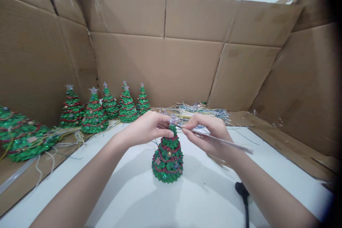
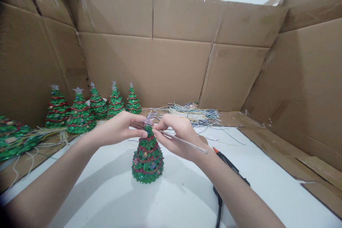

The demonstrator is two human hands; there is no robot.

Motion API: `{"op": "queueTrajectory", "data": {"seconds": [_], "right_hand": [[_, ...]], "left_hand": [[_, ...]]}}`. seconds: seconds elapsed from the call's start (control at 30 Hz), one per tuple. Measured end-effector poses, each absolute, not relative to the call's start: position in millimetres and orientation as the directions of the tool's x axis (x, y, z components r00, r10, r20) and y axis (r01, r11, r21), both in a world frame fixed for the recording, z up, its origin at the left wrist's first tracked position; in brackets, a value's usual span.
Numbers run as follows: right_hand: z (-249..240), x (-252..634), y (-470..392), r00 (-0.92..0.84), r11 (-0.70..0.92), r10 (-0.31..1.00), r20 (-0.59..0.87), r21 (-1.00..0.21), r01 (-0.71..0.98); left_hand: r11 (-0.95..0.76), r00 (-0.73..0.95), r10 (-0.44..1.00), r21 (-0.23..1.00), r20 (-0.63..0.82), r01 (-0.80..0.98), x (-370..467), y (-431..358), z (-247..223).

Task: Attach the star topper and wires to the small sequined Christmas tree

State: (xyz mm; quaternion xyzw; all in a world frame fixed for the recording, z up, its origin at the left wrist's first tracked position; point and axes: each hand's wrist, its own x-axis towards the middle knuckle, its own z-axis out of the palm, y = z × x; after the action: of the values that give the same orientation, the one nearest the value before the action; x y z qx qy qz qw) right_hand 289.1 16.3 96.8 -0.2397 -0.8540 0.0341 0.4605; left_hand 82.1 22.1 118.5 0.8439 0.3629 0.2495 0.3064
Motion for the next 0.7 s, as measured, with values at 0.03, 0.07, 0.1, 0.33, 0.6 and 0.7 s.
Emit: {"op": "queueTrajectory", "data": {"seconds": [0.03, 0.07, 0.1, 0.33, 0.6, 0.7], "right_hand": [[97, 290, 17, -0.457, 0.888, 0.426, 0.781, -0.264, 0.377], [97, 290, 18, -0.456, 0.892, 0.414, 0.788, -0.25, 0.377], [97, 291, 18, -0.459, 0.893, 0.41, 0.789, -0.243, 0.38], [91, 285, 20, -0.492, 0.901, 0.373, 0.787, -0.181, 0.394], [86, 276, 11, -0.563, 0.847, 0.237, 0.792, 0.116, 0.519], [86, 271, 3, -0.579, 0.79, 0.26, 0.772, 0.176, 0.588]], "left_hand": [[-0.549, 0.613, 0.765, 0.698, 0.198, 0.46, 82, 22, 118], [-0.55, 0.612, 0.766, 0.695, 0.199, 0.463, 82, 22, 118], [-0.553, 0.608, 0.768, 0.689, 0.202, 0.469, 82, 22, 118], [-0.574, 0.601, 0.766, 0.661, 0.227, 0.483, 82, 22, 118], [-0.579, 0.602, 0.763, 0.664, 0.237, 0.473, 82, 22, 118], [-0.581, 0.6, 0.762, 0.667, 0.243, 0.466, 82, 22, 118]]}}
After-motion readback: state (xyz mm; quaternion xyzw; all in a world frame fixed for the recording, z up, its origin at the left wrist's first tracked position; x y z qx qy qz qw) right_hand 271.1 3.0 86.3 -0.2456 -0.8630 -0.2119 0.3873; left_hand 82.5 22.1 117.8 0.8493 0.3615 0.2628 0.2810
